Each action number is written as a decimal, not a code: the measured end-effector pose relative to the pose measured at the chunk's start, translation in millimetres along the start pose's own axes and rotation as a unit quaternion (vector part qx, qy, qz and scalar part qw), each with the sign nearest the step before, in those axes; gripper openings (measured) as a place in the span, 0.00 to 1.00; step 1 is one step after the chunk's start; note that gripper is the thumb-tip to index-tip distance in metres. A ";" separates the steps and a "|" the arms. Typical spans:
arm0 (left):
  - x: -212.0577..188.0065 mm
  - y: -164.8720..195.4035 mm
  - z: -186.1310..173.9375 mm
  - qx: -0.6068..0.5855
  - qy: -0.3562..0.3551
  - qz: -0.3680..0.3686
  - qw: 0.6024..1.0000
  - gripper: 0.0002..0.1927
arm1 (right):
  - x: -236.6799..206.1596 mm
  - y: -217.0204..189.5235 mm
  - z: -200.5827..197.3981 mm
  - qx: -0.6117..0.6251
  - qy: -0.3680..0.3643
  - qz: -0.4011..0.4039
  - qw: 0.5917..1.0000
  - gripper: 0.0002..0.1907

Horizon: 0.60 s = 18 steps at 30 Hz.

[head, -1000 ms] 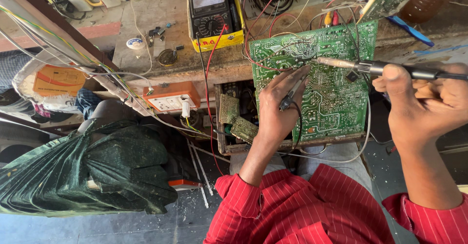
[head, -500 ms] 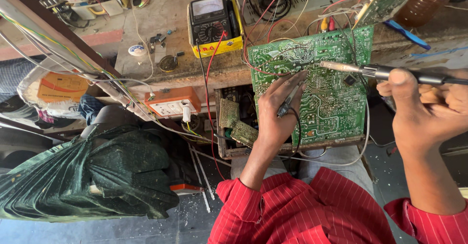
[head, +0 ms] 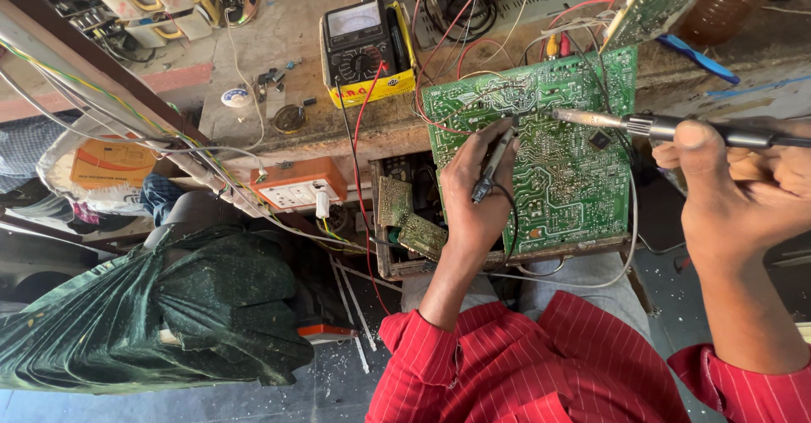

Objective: The person solders components on a green circuit board at a cluttered workbench, holding the board steady with one hand while applying a soldering iron with the other. They use a multimeter with probe leads to test points on the board and use a desoldering pump and pliers while reworking the board.

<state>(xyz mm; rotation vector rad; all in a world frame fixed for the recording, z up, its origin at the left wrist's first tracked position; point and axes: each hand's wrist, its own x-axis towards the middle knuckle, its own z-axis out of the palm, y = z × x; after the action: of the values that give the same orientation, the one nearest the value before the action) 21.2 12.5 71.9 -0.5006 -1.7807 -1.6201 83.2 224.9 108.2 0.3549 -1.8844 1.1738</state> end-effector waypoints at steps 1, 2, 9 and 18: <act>0.3 -0.4 0.5 0.004 0.002 0.001 1.000 0.13 | 0.0 -0.2 0.1 0.004 -0.001 0.000 1.000 0.17; 0.6 -0.8 0.8 0.008 0.003 0.003 1.000 0.13 | 0.0 -0.1 0.1 0.008 -0.001 0.001 1.000 0.17; 1.9 -0.9 3.1 0.018 0.004 0.010 1.000 0.12 | -0.7 0.7 -1.9 0.000 0.004 0.007 1.000 0.17; 3.8 0.0 0.4 0.022 -0.011 0.018 1.000 0.13 | -0.1 0.6 -1.7 0.001 0.001 0.002 1.000 0.18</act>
<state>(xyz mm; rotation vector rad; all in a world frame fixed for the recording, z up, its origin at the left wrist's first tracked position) 18.5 12.3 74.5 -0.5291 -1.8079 -1.5535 83.7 226.7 108.1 0.3513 -1.8838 1.1788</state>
